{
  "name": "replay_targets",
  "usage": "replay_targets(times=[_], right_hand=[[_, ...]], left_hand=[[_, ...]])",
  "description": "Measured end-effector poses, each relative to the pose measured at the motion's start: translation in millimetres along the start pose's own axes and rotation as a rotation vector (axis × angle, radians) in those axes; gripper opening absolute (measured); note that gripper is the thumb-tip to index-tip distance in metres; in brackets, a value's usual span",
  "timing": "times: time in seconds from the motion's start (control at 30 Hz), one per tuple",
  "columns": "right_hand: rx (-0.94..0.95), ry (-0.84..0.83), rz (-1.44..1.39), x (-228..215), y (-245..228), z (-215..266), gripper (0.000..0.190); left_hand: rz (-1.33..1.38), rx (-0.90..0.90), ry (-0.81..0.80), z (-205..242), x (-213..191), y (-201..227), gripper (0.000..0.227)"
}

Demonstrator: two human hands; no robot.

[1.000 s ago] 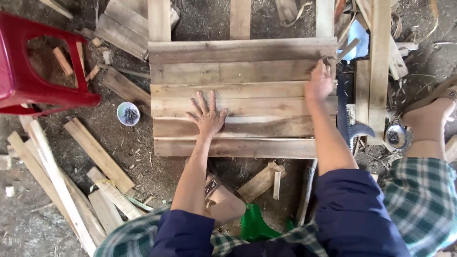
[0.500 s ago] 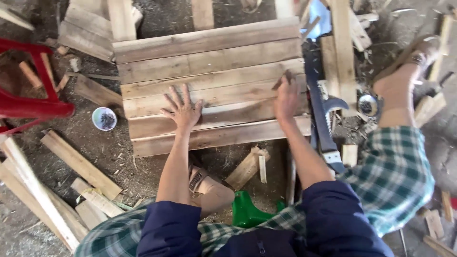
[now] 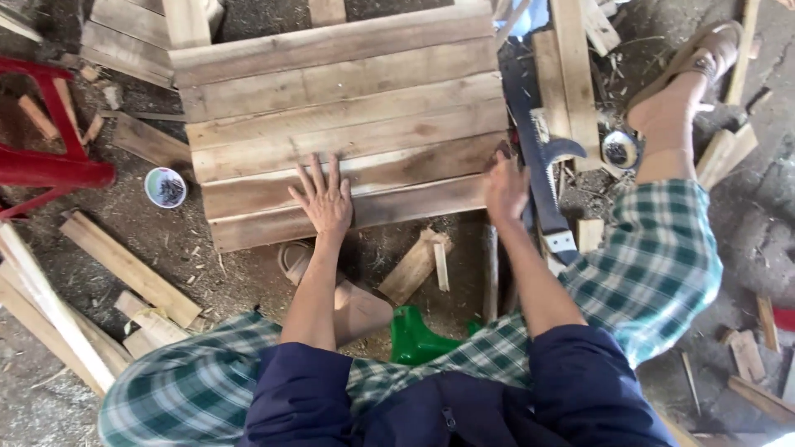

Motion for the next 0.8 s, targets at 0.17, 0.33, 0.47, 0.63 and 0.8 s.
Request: replay_targets(times=[0.17, 0.33, 0.47, 0.63, 0.8], right_hand=[[-0.719, -0.773, 2.322, 86.9, 159.0, 82.2, 0.036], [-0.612, -0.614, 2.079, 106.4, 93.8, 77.0, 0.040], [-0.232, 0.134, 2.549, 88.2, -7.6, 61.0, 0.053], [-0.398, -0.318, 1.908, 203.8, 111.0, 126.9, 0.017], [-0.733, -0.827, 2.560, 115.4, 83.1, 93.6, 0.030]], left_hand=[[0.044, -0.107, 0.102, 20.1, 34.2, 10.7, 0.057], [0.119, -0.021, 0.154, 40.1, 37.1, 8.1, 0.059], [0.119, -0.002, 0.191, 38.7, 37.3, 10.5, 0.061], [0.153, -0.042, 0.192, 43.3, 44.2, 10.8, 0.060], [0.187, -0.134, 0.213, 38.8, 55.4, -12.9, 0.060]])
Point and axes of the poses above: each hand's wrist, its own z-axis away from the middle knuckle, its own x-axis out of the palm, y = z × x, the point moved 2 cm from there along -z, towards the middle knuckle, and after that the axes turned 7 degrees about -x, right-handed, at the moved point
